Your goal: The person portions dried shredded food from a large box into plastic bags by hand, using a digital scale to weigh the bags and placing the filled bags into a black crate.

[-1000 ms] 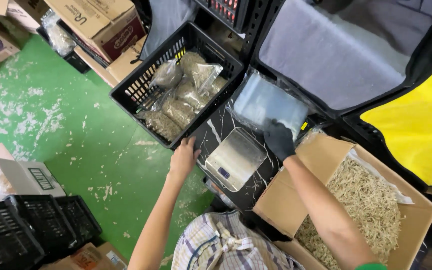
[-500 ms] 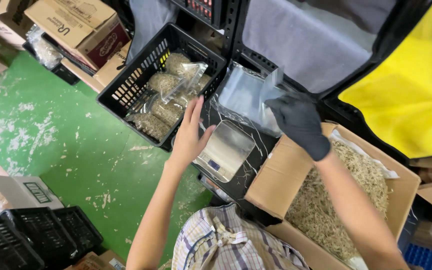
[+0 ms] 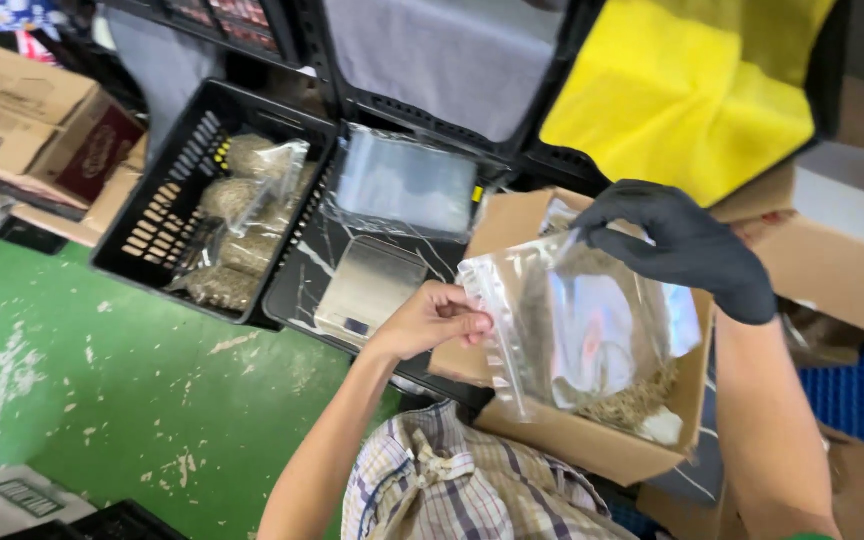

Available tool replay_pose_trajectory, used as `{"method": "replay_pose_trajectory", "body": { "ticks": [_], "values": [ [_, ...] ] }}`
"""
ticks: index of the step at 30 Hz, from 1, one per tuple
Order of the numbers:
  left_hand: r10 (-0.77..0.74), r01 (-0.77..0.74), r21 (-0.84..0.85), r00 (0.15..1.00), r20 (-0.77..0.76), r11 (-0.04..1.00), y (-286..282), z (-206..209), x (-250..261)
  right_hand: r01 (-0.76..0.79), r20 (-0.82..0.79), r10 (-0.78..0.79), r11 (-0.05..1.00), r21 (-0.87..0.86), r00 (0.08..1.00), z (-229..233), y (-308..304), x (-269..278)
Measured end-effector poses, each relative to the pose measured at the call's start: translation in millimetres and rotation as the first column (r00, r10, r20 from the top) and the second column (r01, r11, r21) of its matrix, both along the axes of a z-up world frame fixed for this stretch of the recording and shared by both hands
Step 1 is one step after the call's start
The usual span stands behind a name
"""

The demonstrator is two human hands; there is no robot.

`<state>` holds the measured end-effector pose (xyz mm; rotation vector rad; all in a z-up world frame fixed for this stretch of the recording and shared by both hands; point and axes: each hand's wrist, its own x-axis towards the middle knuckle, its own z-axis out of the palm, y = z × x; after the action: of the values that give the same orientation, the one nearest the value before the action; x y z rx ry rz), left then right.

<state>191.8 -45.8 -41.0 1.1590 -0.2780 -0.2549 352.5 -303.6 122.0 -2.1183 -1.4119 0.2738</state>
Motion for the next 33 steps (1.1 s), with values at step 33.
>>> {"method": "replay_pose_trajectory", "body": {
  "ticks": [33],
  "values": [
    [0.168, -0.499, 0.581, 0.832, 0.529, 0.643, -111.7, 21.7, -38.6, 0.335, -0.501, -0.196, 0.920, 0.203, 0.843, -71.1, -20.3, -136.8]
  ]
}}
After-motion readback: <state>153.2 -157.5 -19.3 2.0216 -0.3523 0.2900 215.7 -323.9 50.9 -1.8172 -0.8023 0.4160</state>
